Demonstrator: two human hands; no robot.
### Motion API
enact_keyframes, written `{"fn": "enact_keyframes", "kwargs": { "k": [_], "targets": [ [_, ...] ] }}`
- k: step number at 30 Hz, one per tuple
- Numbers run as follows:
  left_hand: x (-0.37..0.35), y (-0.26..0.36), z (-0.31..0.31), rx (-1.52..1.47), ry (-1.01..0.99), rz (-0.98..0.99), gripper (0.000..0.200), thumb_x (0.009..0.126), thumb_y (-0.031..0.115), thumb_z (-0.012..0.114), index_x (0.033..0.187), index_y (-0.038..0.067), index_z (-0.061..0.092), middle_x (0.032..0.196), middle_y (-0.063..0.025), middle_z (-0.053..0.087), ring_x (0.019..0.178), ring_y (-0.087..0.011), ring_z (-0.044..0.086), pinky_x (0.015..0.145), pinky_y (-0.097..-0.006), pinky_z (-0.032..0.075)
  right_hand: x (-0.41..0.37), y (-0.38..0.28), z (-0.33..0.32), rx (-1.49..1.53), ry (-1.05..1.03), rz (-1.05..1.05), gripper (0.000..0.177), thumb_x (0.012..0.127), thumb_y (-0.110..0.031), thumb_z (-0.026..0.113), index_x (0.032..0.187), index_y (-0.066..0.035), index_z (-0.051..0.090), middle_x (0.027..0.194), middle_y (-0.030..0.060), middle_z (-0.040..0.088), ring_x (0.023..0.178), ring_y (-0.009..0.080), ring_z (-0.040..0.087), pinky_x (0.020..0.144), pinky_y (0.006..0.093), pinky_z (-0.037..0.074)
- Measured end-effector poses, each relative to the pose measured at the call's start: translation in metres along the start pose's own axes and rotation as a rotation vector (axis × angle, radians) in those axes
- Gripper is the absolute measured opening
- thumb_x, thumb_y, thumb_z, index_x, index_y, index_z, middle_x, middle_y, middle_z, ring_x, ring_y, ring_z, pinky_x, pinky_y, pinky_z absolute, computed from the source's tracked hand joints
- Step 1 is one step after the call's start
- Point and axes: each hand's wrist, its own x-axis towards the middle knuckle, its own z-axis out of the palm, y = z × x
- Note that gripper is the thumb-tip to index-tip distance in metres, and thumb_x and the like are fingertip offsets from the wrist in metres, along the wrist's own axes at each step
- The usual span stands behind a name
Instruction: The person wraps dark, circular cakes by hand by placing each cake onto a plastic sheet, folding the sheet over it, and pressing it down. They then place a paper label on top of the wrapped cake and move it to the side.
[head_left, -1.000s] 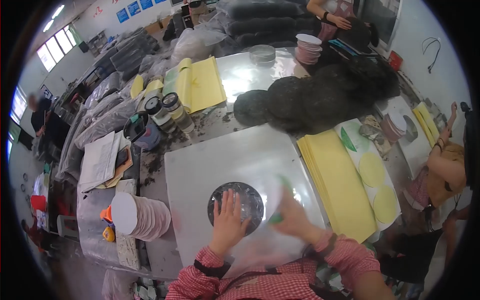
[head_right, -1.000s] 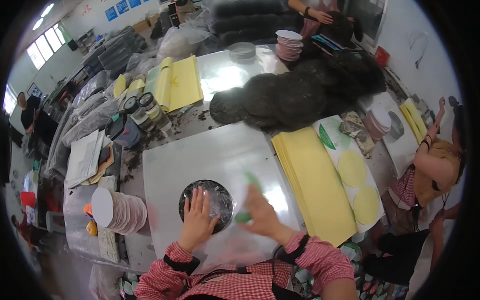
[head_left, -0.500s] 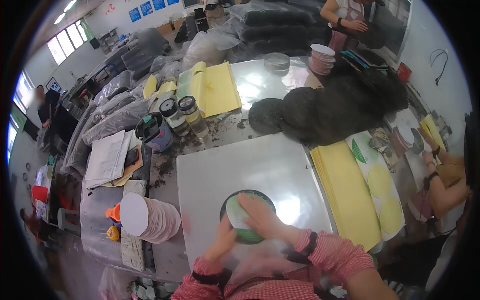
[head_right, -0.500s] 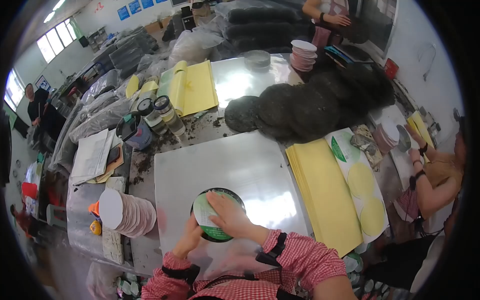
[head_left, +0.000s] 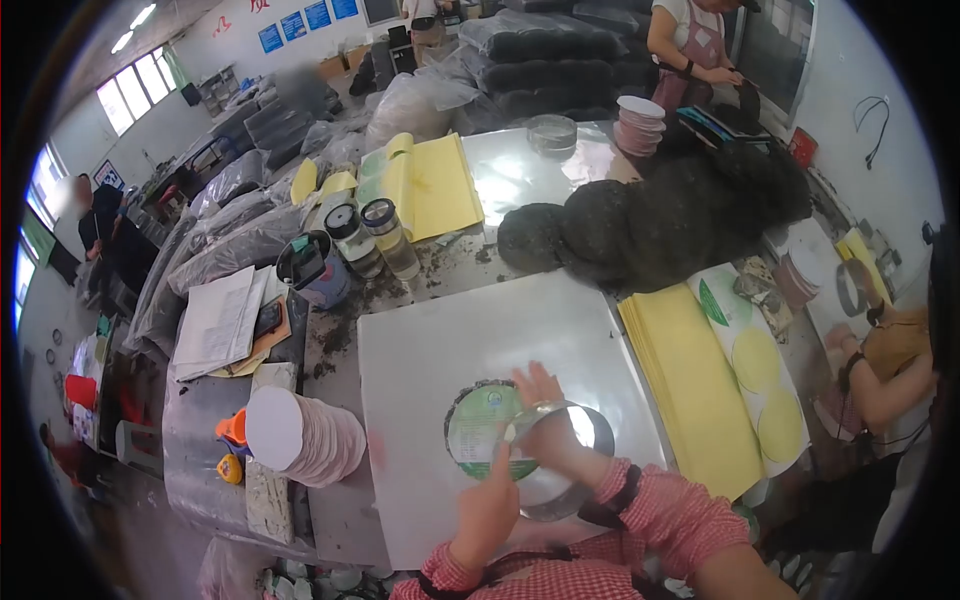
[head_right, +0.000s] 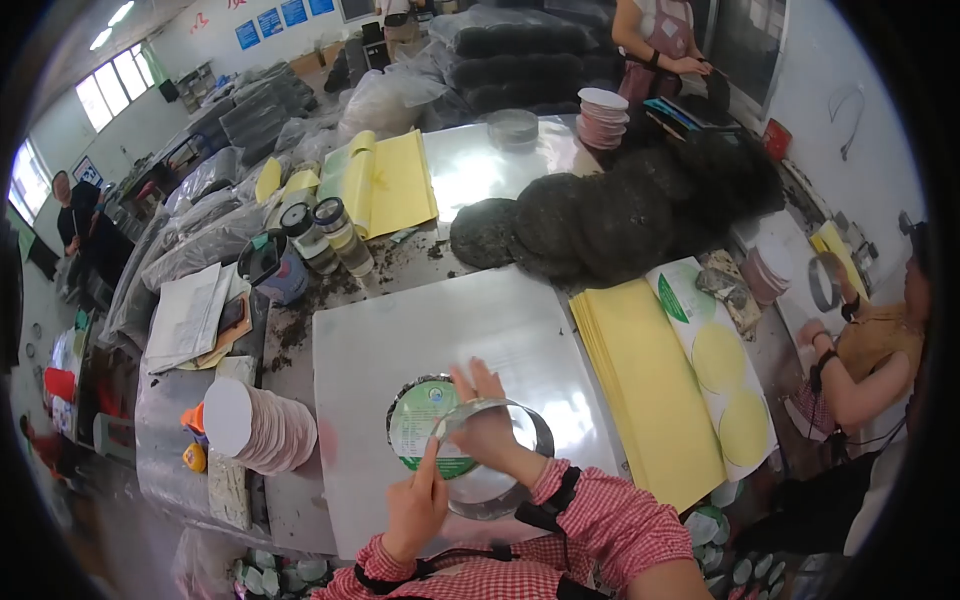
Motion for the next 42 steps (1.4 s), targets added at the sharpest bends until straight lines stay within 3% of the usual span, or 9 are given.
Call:
{"fn": "enact_keyframes", "kwargs": {
  "k": [5,8,15,23,26,34,38,40,42],
  "targets": [
    [-0.044,-0.017,-0.002,-0.185,0.027,-0.293,0.057,0.091,0.005,0.056,0.147,0.001,0.044,0.068,-0.0187,0.062,0.057,-0.0364,0.063,0.054,-0.0440,0.049,-0.034,-0.042,0.000,0.211,-0.656,-0.185,0.021,0.093,-0.024,0.062,0.103,-0.007,0.071,0.080,0.0101,0.071,0.090,0.0301,0.068,0.110,0.0495,0.041],
    [-0.090,-0.071,0.009,-0.426,0.020,-0.611,0.041,0.092,0.013,0.061,0.132,0.005,0.059,0.080,-0.0200,0.068,0.070,-0.0418,0.066,0.063,-0.0475,0.052,-0.046,-0.037,-0.013,0.249,-0.524,-0.167,0.023,0.093,-0.027,0.065,0.107,-0.011,0.071,0.081,0.0093,0.071,0.091,0.0282,0.068,0.111,0.0515,0.040],
    [-0.115,-0.140,-0.054,-0.094,-0.395,0.117,0.023,0.072,0.033,0.086,0.087,0.019,0.076,0.101,-0.0012,0.066,0.102,-0.0247,0.057,0.091,-0.0411,0.039,-0.110,0.009,-0.072,-0.048,-0.473,-0.242,0.057,0.075,-0.049,0.082,0.114,-0.010,0.069,0.155,0.0354,0.026,0.132,0.0519,0.046,0.112,0.0489,0.039],
    [-0.122,-0.165,-0.041,-0.018,-0.527,0.176,0.033,0.066,0.034,0.086,0.095,0.022,0.074,0.101,-0.0045,0.064,0.104,-0.0292,0.058,0.092,-0.0443,0.038,-0.157,-0.009,-0.069,0.211,-0.590,-0.410,0.059,0.086,-0.035,0.076,0.135,-0.007,0.058,0.154,0.0361,0.030,0.138,0.0489,0.041,0.113,0.0471,0.037],
    [-0.097,-0.141,-0.066,-0.218,-0.440,0.066,0.027,0.071,0.027,0.082,0.096,0.019,0.074,0.099,-0.0062,0.063,0.101,-0.0307,0.058,0.089,-0.0436,0.042,-0.136,-0.048,-0.073,0.766,-0.816,0.210,0.075,0.093,-0.040,0.065,0.149,0.001,0.039,0.153,0.0332,0.035,0.137,0.0426,0.044,0.114,0.0420,0.035],
    [-0.098,-0.175,-0.052,-0.247,-0.469,0.207,0.012,0.080,0.013,0.072,0.092,0.010,0.074,0.094,-0.0092,0.064,0.092,-0.0327,0.060,0.083,-0.0436,0.046,-0.129,-0.057,-0.067,0.547,-0.855,-0.014,0.083,0.094,-0.041,0.059,0.156,0.002,0.024,0.153,0.0310,0.037,0.132,0.0385,0.050,0.110,0.0412,0.039],
    [-0.057,-0.141,-0.090,-0.295,-0.057,-0.064,0.004,0.085,0.007,0.071,0.088,0.008,0.072,0.091,-0.0069,0.064,0.086,-0.0298,0.061,0.075,-0.0381,0.049,-0.126,-0.054,-0.018,0.762,-0.943,0.082,0.078,0.089,-0.042,0.068,0.149,0.000,0.041,0.153,0.0361,0.034,0.128,0.0417,0.052,0.106,0.0449,0.043],
    [-0.065,-0.114,-0.098,-0.115,-0.167,0.261,0.005,0.083,0.010,0.069,0.088,0.010,0.072,0.090,-0.0073,0.064,0.088,-0.0290,0.063,0.076,-0.0400,0.051,-0.117,-0.026,-0.019,0.845,-0.817,0.064,0.067,0.083,-0.041,0.076,0.132,-0.001,0.057,0.151,0.0390,0.033,0.128,0.0485,0.050,0.104,0.0483,0.045],
    [-0.086,-0.101,-0.074,0.028,-0.277,0.393,0.013,0.082,0.015,0.071,0.095,0.014,0.070,0.093,-0.0059,0.064,0.093,-0.0276,0.064,0.083,-0.0393,0.049,-0.102,0.013,0.003,0.167,-0.585,0.065,0.059,0.077,-0.040,0.082,0.117,0.000,0.064,0.147,0.0399,0.037,0.130,0.0542,0.045,0.106,0.0499,0.044]
  ]
}}
